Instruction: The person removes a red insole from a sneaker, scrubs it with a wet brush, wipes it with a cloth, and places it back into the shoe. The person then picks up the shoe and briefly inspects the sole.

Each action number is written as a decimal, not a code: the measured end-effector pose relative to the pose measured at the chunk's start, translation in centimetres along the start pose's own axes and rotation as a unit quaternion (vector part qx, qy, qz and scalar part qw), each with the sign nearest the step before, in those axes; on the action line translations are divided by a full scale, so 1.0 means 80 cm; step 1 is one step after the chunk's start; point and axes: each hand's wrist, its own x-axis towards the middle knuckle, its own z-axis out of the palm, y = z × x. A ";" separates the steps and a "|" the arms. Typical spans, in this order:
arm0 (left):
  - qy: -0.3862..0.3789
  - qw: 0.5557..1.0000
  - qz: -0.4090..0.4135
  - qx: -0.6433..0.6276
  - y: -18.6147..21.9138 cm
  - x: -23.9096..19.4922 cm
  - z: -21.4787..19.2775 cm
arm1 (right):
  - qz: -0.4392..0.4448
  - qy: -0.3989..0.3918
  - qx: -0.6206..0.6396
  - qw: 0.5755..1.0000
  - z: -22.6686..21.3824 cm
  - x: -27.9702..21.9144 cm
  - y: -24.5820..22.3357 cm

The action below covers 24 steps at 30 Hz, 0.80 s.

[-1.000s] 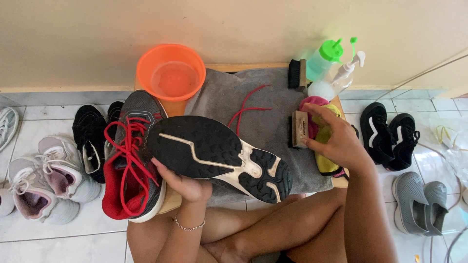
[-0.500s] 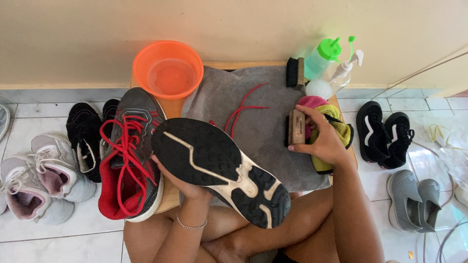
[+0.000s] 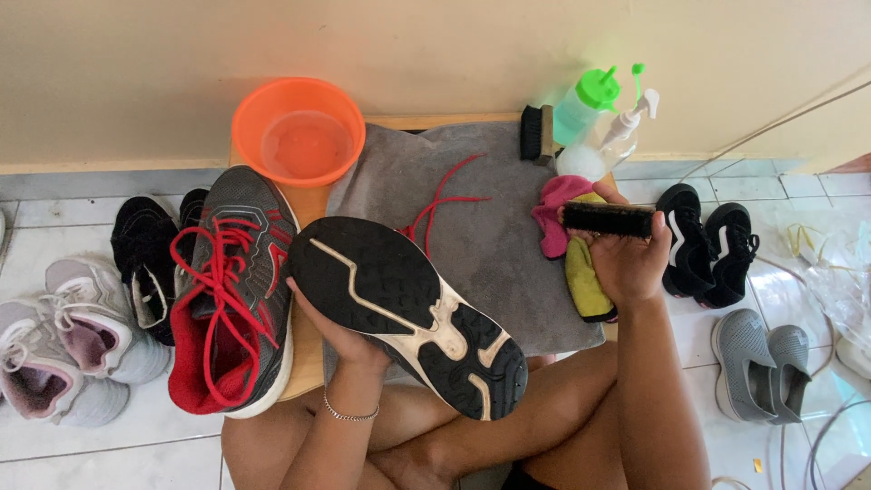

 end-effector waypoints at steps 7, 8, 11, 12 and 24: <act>0.007 1.000 -0.014 0.002 -0.001 0.002 0.003 | 0.020 0.002 0.007 1.000 -0.020 0.004 0.012; 0.009 1.000 -0.017 0.002 -0.001 0.002 0.003 | 0.022 0.005 0.012 1.000 -0.019 0.003 0.010; 0.012 1.000 -0.022 0.001 0.000 0.002 0.003 | 0.035 0.012 0.009 0.999 0.007 0.006 -0.006; 0.014 1.000 -0.025 0.001 0.000 0.002 0.003 | 0.046 0.019 0.002 0.999 0.019 0.006 -0.013; 0.037 0.998 -0.040 -0.010 0.002 0.004 0.008 | 0.122 0.069 0.063 0.988 0.031 0.016 -0.019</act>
